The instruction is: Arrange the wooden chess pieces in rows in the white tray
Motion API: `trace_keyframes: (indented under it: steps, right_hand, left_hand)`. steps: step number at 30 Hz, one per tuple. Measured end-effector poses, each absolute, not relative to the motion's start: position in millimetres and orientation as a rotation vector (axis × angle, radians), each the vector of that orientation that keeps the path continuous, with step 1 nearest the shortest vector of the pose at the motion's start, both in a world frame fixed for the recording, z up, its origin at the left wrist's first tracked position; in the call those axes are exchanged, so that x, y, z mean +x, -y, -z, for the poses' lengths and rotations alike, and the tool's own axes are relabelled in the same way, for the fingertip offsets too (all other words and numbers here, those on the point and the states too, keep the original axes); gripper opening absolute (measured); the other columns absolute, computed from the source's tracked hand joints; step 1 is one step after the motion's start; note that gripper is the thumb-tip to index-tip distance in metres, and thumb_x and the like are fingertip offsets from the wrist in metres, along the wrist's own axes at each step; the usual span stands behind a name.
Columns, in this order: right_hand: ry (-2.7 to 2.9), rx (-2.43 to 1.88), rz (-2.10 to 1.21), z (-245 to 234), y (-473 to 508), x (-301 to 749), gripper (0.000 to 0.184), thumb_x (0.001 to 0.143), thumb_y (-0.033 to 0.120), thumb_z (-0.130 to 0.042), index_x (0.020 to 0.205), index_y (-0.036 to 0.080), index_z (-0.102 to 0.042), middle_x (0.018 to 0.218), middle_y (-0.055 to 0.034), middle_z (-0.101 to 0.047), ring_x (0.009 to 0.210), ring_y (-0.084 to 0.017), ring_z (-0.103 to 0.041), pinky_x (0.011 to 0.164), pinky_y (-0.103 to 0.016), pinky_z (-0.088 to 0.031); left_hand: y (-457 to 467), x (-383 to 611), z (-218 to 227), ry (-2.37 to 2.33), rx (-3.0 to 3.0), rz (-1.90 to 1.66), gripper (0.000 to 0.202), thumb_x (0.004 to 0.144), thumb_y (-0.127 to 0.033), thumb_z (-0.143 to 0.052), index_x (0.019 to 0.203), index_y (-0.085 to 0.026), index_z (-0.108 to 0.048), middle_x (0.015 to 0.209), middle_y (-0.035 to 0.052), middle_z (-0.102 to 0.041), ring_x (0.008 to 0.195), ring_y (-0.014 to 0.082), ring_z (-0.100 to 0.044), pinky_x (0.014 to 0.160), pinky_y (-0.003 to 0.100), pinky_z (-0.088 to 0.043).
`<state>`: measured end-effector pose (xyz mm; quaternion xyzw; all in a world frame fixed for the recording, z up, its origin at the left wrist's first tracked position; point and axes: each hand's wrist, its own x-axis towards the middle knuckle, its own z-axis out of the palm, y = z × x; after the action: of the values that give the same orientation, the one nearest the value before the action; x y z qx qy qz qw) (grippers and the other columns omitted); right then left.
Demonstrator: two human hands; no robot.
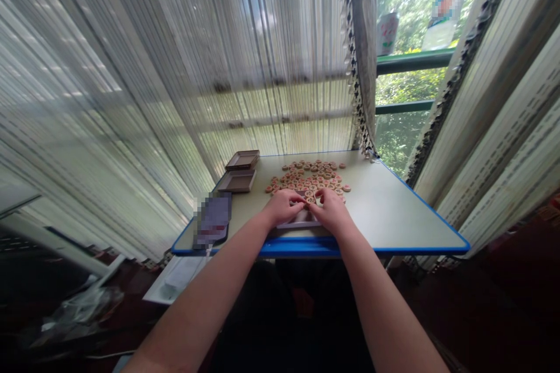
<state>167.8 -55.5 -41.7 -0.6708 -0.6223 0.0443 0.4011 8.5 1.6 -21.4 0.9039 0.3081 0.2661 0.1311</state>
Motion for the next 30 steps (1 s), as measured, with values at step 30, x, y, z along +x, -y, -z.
trace_keyframes:
  steps: [30]
  right_hand:
    - [1.641,-1.698,-0.107,43.8,53.4,168.3,0.020,0.069,0.033,-0.057,0.081,0.017,-0.059,0.079,-0.0039,-0.057,0.077,-0.018,-0.052,0.071,-0.028,-0.038]
  left_hand:
    - [-17.6,5.4,24.5,-1.295,2.336,-1.080,0.031,0.074,-0.009,-0.048,0.096,-0.015,-0.069,0.102,0.0066,-0.067,0.097,0.0171,-0.059,0.092,0.027,-0.044]
